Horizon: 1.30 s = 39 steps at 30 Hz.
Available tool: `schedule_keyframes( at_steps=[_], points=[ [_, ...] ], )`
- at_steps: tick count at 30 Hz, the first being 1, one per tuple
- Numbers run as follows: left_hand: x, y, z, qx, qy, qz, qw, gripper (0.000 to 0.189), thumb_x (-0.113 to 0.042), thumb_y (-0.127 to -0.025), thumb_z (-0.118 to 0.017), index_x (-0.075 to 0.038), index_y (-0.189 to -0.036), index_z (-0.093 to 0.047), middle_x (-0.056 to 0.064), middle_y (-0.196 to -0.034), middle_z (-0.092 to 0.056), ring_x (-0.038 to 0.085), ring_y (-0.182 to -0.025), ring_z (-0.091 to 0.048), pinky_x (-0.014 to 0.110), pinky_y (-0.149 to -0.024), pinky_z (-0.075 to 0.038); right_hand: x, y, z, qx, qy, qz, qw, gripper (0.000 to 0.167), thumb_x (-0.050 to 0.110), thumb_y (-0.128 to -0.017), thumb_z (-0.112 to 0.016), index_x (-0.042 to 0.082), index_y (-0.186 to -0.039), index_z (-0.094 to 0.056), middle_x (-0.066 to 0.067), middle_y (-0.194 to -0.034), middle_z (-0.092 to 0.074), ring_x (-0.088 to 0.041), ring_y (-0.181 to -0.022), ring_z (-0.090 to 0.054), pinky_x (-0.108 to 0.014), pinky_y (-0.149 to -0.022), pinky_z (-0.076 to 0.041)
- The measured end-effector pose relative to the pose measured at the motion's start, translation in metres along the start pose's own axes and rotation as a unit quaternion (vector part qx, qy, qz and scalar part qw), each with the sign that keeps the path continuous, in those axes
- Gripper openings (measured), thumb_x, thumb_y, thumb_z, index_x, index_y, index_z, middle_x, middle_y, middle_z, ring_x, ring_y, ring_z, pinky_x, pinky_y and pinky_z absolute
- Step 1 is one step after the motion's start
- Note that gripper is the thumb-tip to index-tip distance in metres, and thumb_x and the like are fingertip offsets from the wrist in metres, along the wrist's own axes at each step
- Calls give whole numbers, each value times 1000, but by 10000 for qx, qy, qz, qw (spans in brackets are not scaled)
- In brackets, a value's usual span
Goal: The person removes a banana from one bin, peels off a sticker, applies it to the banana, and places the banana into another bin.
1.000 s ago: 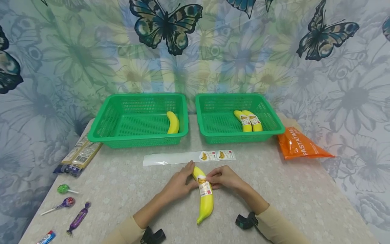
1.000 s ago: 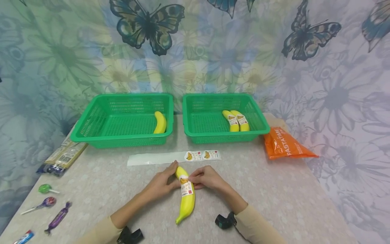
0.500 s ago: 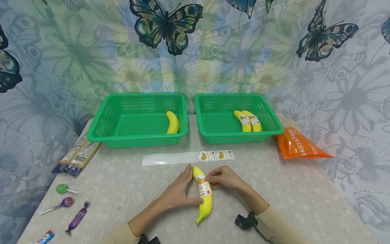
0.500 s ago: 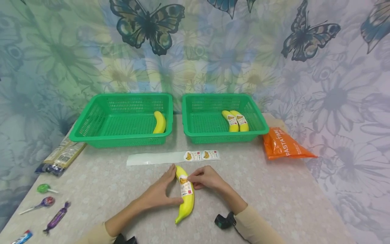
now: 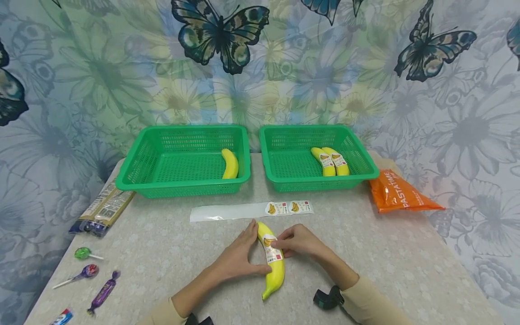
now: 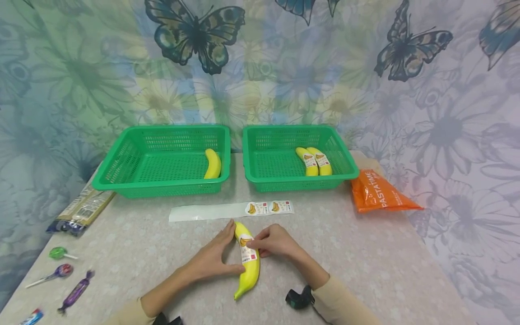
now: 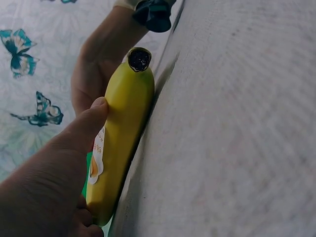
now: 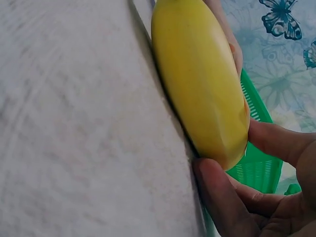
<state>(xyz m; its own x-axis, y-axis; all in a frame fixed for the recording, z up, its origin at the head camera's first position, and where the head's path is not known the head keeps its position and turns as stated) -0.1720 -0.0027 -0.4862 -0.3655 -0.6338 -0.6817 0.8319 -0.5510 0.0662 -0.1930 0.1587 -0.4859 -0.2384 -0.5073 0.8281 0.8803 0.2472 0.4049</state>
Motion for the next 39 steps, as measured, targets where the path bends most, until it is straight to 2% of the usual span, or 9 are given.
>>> schedule_keyframes(
  at_steps=[8, 14, 20, 26, 31, 35, 39],
  points=[
    [-1, -3, 0, -75, 8, -59, 10000, 121, -67, -72, -72, -4, -156, -12, 10, -165, -4, 32, -151, -15, 49, -121, -23, 1, 1, 7, -175, 25, -81, 9998, 38, 31, -79, -80, -1, -98, -73, -6, -82, -72, -13, -65, -68, -28, -60, -60],
    [-4, -5, -2, -82, 337, -55, 9994, 119, -66, -74, -72, -6, -157, -11, 7, -166, -3, 30, -151, -13, 52, -119, -26, -1, 2, 10, -239, -10, -102, 9997, 35, 31, -78, -82, 1, -94, -75, -5, -81, -72, -12, -64, -68, -27, -59, -60],
    [-14, -17, 13, -503, 708, -125, 9961, 113, -56, -78, -75, -7, -157, -12, 7, -166, -6, 27, -152, -12, 54, -118, -27, -1, 0, 10, -169, -36, 10, 9998, 34, 31, -79, -81, 0, -93, -76, -5, -79, -72, -11, -62, -67, -27, -58, -60],
    [-27, -46, 27, -733, 756, -120, 9944, 110, -53, -81, -74, -13, -158, -5, 1, -166, 0, 21, -153, -8, 51, -121, -23, 0, -1, 9, -111, -264, 101, 9995, 28, 22, -82, -78, -2, -96, -75, -7, -81, -74, -10, -61, -67, -28, -59, -60],
    [-35, -79, 45, -1119, 812, -70, 9904, 109, -55, -83, -70, -10, -157, -5, 2, -166, 0, 25, -152, -12, 51, -120, -25, 0, 0, 5, -39, -358, 189, 9992, 35, 27, -80, -80, -3, -96, -75, -6, -80, -73, -11, -63, -67, -29, -59, -60],
    [-35, -104, 61, -1405, 997, -2, 9850, 109, -58, -84, -67, -13, -158, -1, 2, -166, 2, 27, -152, -12, 55, -120, -23, 0, 1, 1, -35, -422, 186, 9989, 34, 26, -80, -80, -4, -94, -74, -5, -77, -72, -12, -62, -67, -30, -59, -60],
    [-33, -128, 76, -1621, 982, 59, 9819, 106, -60, -87, -62, -12, -158, 2, 5, -166, 3, 30, -152, -9, 57, -120, -20, 0, 2, -1, -41, -466, 123, 9988, 32, 26, -79, -81, -2, -93, -75, -4, -75, -71, -12, -61, -67, -30, -59, -60]
  ],
)
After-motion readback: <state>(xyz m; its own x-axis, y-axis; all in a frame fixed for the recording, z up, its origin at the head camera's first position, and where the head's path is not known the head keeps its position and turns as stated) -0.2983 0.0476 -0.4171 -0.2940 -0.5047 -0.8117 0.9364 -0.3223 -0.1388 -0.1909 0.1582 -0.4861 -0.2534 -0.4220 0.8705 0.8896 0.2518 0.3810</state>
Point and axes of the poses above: each hand's wrist, its own y-axis away from the middle knuckle, its own z-axis out of the back of the hand, x = y × z, the point moved 8 cm from there along -y, towards the middle knuckle
